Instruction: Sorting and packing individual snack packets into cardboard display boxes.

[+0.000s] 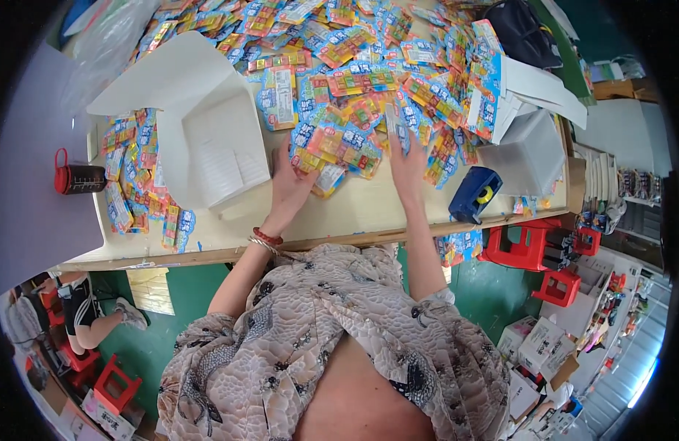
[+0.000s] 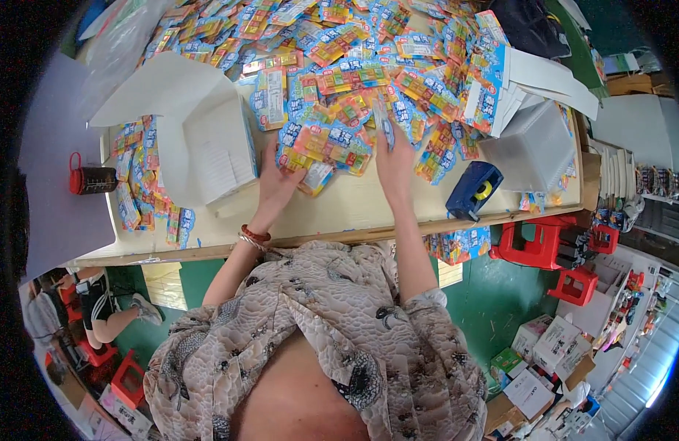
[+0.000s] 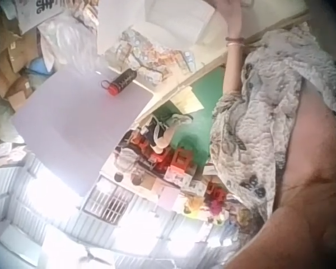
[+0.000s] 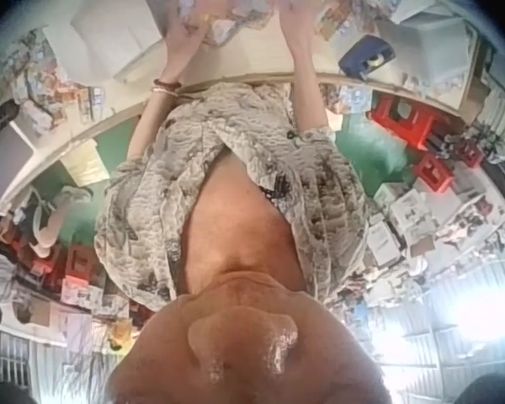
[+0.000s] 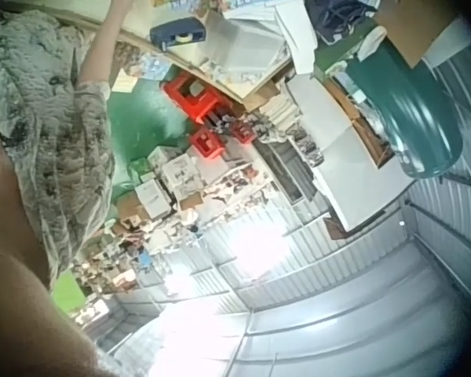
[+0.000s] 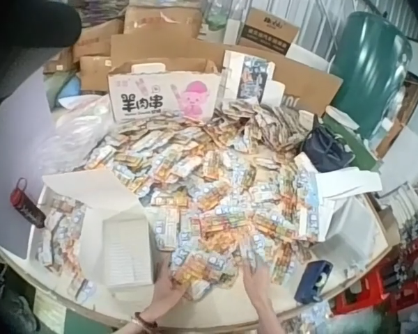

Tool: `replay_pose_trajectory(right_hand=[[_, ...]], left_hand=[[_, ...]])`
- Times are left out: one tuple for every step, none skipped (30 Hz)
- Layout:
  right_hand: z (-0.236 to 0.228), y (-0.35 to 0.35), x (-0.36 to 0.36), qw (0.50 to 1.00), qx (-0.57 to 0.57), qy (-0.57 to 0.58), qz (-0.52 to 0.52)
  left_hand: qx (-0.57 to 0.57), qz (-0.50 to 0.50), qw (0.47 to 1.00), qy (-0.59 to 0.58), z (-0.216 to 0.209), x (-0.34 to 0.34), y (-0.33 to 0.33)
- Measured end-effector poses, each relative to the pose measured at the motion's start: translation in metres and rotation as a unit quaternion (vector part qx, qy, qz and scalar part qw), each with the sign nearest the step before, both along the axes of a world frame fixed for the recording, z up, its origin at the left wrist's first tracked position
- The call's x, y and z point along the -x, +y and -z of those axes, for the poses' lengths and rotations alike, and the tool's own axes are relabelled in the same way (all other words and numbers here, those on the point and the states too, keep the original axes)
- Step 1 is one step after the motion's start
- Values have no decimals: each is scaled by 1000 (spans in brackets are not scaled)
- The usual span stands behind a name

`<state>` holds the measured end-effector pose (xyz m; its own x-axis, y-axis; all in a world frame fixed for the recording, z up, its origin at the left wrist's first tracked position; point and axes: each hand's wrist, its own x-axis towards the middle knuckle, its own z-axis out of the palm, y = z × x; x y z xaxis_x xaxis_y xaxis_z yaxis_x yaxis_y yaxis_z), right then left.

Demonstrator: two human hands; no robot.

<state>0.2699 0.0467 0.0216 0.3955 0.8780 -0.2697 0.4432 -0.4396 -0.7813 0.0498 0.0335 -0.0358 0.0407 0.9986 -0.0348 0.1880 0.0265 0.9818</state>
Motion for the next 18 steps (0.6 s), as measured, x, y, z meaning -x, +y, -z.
replay_pose_trajectory(right_hand=[[5,4,-8,986,-125,-102,-44],[9,10,-14,944,-245,-204,-88],[7,19,-15,944,-245,-202,-86],[-2,30,-15,904,-270,-301,-138],[-7,36,-15,851,-291,-395,-189],[-5,39,-14,852,-290,-393,-188],[-3,41,-12,811,-269,-470,-220],[-1,42,-11,763,-246,-543,-251],[-2,38,-7,763,-247,-541,-254],[-5,26,-3,795,-249,-469,-295],[-6,15,1,821,-247,-393,-332],[-2,-2,1,823,-242,-394,-330],[5,-18,5,847,-193,-357,-343],[11,-29,7,867,-143,-319,-355],[13,-34,6,868,-140,-318,-354],[15,-38,5,892,-148,-273,-327],[18,-42,4,914,-156,-228,-299],[20,-46,2,915,-154,-227,-296]], left_hand=[[37,5,998,-44,-2,0,-2],[36,10,998,-43,-4,0,-2],[32,-3,999,-38,-6,0,-3],[27,-17,999,-34,-7,0,-4],[27,-16,999,-33,-6,0,-3],[66,-31,996,-49,-3,-1,0],[104,-46,991,-65,1,-2,3],[106,-45,991,-63,6,-3,2],[90,-50,993,-51,13,-3,2],[73,-56,995,-39,12,-3,2],[75,-60,995,-39,10,-2,1],[108,-46,992,-41,-6,-5,0],[140,-34,989,-42,-16,-5,0],[143,-30,988,-41,-17,-4,0],[108,-35,993,-28,-17,-3,0],[74,-39,996,-14,-16,-3,-1],[76,-37,996,-12,-12,-3,-2],[48,-59,997,-28,-9,-3,-3]])
